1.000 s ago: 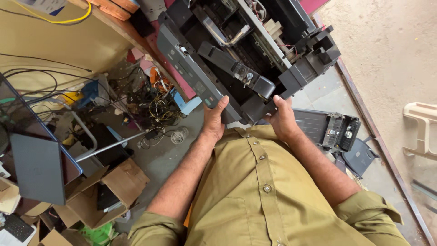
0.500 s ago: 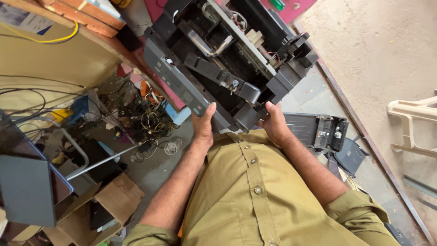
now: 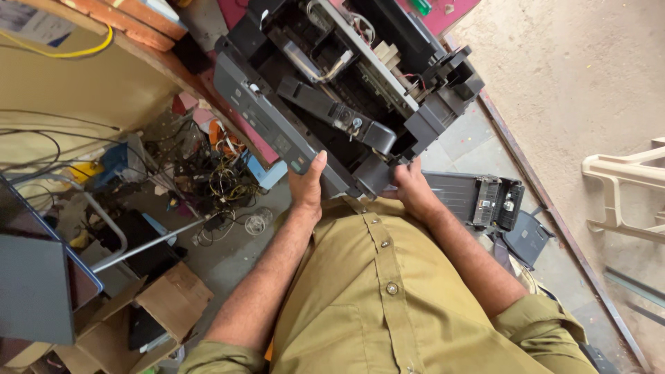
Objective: The person removes the top casing of a printer, detaches internal plastic components and cables, and uses a screwdriver to loosen screws within the internal chassis.
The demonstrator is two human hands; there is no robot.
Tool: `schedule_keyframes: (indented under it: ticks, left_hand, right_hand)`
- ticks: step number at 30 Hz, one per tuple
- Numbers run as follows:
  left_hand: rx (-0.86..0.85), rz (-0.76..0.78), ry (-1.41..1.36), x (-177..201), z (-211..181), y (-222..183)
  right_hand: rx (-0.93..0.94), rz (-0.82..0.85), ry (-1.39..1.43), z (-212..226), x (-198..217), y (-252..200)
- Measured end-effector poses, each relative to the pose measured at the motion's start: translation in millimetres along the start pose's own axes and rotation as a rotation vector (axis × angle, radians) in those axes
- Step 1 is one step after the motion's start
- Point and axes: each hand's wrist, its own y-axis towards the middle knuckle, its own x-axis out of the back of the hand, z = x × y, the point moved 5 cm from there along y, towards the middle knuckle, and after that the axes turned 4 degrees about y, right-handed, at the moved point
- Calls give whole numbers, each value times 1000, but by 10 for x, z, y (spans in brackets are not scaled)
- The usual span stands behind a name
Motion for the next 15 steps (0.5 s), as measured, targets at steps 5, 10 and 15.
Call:
schedule_keyframes:
  ticks: [5,10,15]
  left_hand:
    - [48,-24,65,-18,-31,-32]
    - [87,-23,77,4,-55,-54]
    - [1,4,31,-8,-48,-56]
  right_hand:
    - [-110,-152,3,-135,-16,-2]
    - [-128,-25,98,-188,-160,-48]
    - [-194,-106,104,-185,-205,8]
